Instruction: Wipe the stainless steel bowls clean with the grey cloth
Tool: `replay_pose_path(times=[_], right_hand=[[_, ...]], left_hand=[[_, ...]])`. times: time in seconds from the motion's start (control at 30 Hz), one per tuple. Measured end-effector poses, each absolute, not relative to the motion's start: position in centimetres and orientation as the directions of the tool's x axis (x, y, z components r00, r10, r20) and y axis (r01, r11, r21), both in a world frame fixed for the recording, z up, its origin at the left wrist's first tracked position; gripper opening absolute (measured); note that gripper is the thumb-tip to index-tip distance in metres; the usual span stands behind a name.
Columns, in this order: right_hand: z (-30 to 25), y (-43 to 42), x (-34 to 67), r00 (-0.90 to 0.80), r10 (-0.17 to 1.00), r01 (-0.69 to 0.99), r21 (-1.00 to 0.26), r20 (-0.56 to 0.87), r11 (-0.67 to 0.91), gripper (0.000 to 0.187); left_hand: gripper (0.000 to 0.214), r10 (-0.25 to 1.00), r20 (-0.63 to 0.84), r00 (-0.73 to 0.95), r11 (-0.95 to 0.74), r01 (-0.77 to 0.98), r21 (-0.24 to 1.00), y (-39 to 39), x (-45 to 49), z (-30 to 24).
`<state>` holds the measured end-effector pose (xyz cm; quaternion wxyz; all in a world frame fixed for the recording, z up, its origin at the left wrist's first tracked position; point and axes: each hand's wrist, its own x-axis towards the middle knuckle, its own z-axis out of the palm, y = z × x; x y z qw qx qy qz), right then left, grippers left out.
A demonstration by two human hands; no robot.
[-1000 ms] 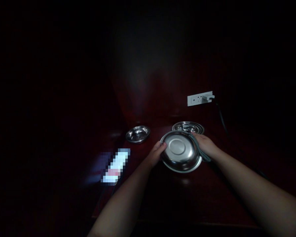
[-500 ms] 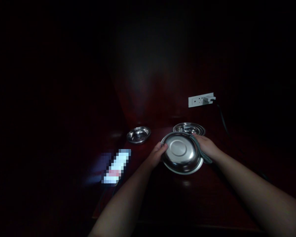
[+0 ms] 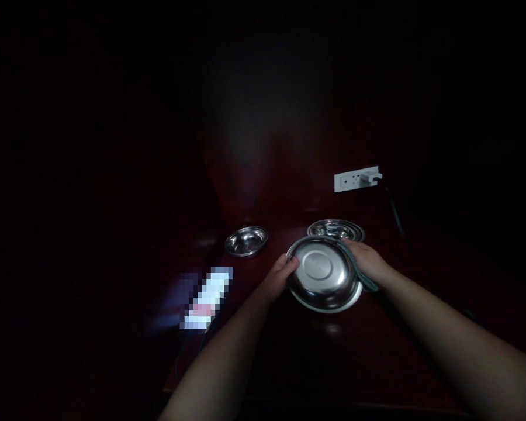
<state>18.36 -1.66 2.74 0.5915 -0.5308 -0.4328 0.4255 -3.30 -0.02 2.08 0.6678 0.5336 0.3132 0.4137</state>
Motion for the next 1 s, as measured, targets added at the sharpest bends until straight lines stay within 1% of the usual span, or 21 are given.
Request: replay_pose_path(times=[0.2, 0.37, 0.43, 0.57, 0.7, 0.9, 1.0], right_hand=[[3.1, -1.9, 18.2, 0.322, 0.946, -0.065, -0.996, 0.042, 0.066, 0.027], [3.1, -2.0, 18.0, 0.4, 0.914, -0.109, -0.986, 0.07, 0.123, 0.024], [3.1, -2.0, 18.0, 0.454, 0.888, -0.127, -0.982, 0.067, 0.139, 0.023], [3.2, -1.9, 18.0, 0.532, 0.845, -0.146, -0.976, 0.059, 0.16, 0.024], [3.3, -1.9, 17.9, 0.549, 0.834, -0.156, -0.974, 0.053, 0.165, 0.023], [3.1, -1.9, 17.6, 0.545, 0.838, -0.181, -0.972, 0.026, 0.148, 0.024], [2.8, -1.9, 17.7, 0.497, 0.865, -0.149, -0.976, 0.068, 0.162, 0.028]], left_hand=[[0.044, 0.882, 0.041, 0.47, 0.088, -0.25, 0.964, 0.3, -3.2, 1.4], [0.044, 0.904, 0.066, 0.423, 0.13, -0.419, 0.899, 1.1, -2.7, 1.0], [0.048, 0.902, 0.044, 0.429, 0.168, -0.444, 0.88, 1.2, -2.7, 1.0], [0.051, 0.866, -0.031, 0.498, 0.228, -0.339, 0.913, 1.1, -2.8, 0.7], [0.049, 0.837, -0.021, 0.547, 0.196, -0.264, 0.944, 0.7, -2.8, 0.0], [0.048, 0.843, 0.042, 0.536, 0.135, -0.286, 0.949, 0.5, -2.8, 0.3], [0.05, 0.847, 0.038, 0.53, 0.135, -0.284, 0.949, 0.6, -2.9, 0.5]])
